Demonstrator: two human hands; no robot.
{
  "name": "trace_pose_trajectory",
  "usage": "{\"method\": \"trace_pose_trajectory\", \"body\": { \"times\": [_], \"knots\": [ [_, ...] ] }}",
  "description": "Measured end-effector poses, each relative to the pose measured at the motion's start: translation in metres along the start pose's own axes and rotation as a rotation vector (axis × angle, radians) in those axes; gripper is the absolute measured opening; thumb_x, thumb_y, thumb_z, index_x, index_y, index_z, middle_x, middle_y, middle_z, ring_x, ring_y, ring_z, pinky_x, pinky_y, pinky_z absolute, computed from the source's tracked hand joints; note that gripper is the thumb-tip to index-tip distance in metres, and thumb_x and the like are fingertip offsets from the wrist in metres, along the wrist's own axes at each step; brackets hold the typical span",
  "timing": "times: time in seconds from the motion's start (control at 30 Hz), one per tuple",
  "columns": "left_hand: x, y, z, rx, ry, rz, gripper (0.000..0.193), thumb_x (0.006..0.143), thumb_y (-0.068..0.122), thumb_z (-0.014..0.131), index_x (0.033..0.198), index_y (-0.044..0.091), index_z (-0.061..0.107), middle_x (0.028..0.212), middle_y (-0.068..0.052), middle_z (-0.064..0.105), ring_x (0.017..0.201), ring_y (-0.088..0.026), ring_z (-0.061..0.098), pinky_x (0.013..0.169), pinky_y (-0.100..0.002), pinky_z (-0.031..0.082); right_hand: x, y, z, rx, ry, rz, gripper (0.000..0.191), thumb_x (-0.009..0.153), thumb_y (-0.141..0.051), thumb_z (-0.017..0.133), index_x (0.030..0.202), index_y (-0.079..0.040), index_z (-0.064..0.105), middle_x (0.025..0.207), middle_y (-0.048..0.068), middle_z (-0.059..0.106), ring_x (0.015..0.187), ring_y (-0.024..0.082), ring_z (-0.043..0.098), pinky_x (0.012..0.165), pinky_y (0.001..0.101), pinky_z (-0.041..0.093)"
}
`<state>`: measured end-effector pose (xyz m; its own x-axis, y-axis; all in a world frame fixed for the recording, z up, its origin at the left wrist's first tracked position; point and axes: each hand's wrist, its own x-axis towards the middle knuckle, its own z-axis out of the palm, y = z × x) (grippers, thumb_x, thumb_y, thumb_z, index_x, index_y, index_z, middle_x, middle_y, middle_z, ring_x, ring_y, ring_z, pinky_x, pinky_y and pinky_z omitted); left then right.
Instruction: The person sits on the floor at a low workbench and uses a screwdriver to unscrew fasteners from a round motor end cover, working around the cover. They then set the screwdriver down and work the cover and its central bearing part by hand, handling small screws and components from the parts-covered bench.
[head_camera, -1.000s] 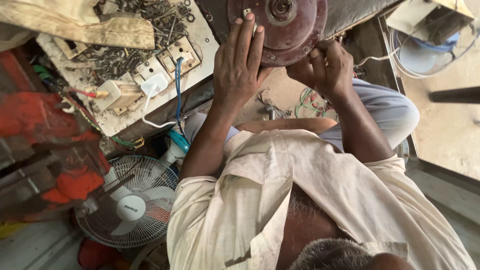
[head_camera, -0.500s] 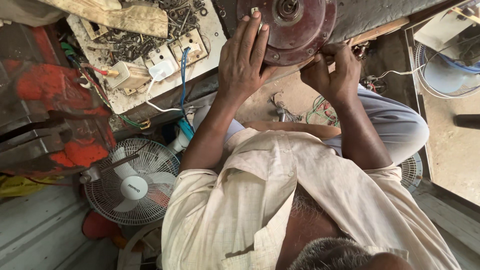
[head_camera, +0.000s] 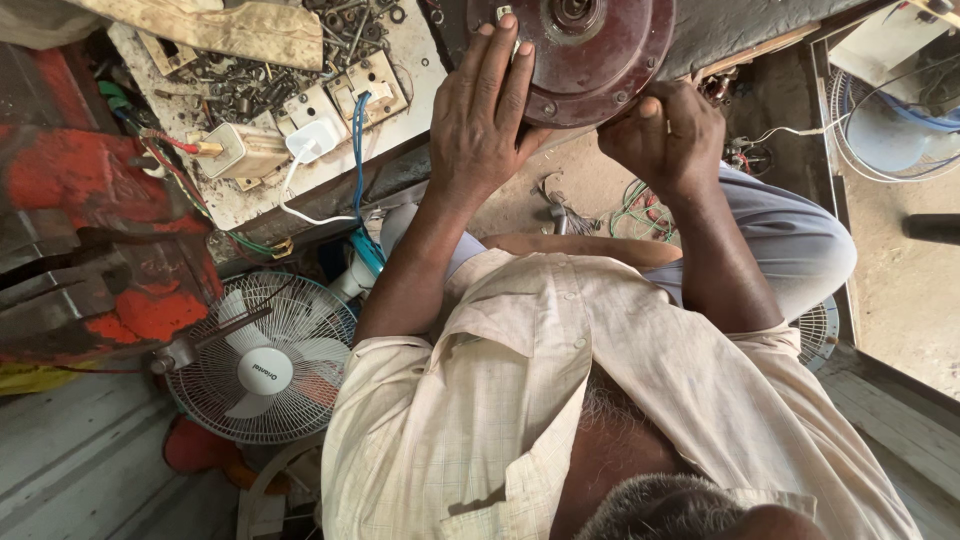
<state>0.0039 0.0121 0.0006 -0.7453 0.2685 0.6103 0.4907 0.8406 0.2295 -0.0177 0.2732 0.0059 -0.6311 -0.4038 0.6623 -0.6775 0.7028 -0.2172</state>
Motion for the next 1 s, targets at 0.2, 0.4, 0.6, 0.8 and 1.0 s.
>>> {"method": "trace_pose_trajectory", "body": {
  "times": [0.2, 0.4, 0.6, 0.8, 1.0],
  "knots": [
    [-0.002, -0.001, 0.0, 0.007, -0.024, 0.004, 0.116, 0.085, 0.049, 0.089, 0.17, 0.014, 0.017, 0.173, -0.01, 0.022, 0.158, -0.029, 0.031, 0.123, -0.042, 0.042, -0.011, 0.001, -0.007, 0.253, -0.04, 0.158, 0.026, 0.106, -0.005, 0.075, 0.12, -0.001, 0.054, 0.101, 0.012, 0.067, 0.081, 0.025, 0.07, 0.072, 0.0344, 0.058],
    [0.0, 0.0, -0.002, 0.006, 0.002, 0.002, 0.113, 0.089, 0.05, 0.088, 0.169, 0.013, 0.018, 0.172, -0.01, 0.023, 0.157, -0.029, 0.032, 0.123, -0.043, 0.042, -0.007, 0.005, 0.004, -0.064, 0.029, -0.035, 0.019, 0.097, -0.003, 0.068, 0.108, -0.004, 0.053, 0.098, 0.011, 0.068, 0.076, 0.023, 0.069, 0.068, 0.0329, 0.055],
    [0.001, 0.001, -0.005, 0.004, -0.011, 0.004, 0.111, 0.089, 0.05, 0.087, 0.169, 0.012, 0.019, 0.171, -0.012, 0.024, 0.156, -0.03, 0.033, 0.122, -0.043, 0.042, -0.008, 0.016, -0.01, 0.179, -0.046, 0.138, 0.004, 0.112, -0.004, 0.062, 0.112, -0.001, 0.06, 0.095, 0.016, 0.07, 0.08, 0.027, 0.071, 0.074, 0.033, 0.056],
    [-0.001, 0.0, -0.008, -0.03, -0.039, 0.001, 0.111, 0.088, 0.047, 0.087, 0.169, 0.011, 0.019, 0.172, -0.012, 0.023, 0.158, -0.032, 0.031, 0.122, -0.045, 0.042, 0.02, 0.045, -0.024, 0.352, -0.069, 0.283, 0.015, 0.117, 0.0, 0.051, 0.122, 0.004, 0.064, 0.104, 0.017, 0.072, 0.093, 0.029, 0.073, 0.082, 0.037, 0.057],
    [0.002, 0.0, -0.008, -0.044, -0.025, 0.004, 0.119, 0.085, 0.05, 0.092, 0.168, 0.011, 0.017, 0.173, -0.012, 0.021, 0.158, -0.033, 0.03, 0.122, -0.045, 0.042, 0.063, 0.056, -0.034, 0.262, -0.212, 0.271, 0.011, 0.115, -0.001, 0.057, 0.12, 0.001, 0.067, 0.108, 0.016, 0.073, 0.098, 0.033, 0.074, 0.084, 0.041, 0.057]
  ]
}}
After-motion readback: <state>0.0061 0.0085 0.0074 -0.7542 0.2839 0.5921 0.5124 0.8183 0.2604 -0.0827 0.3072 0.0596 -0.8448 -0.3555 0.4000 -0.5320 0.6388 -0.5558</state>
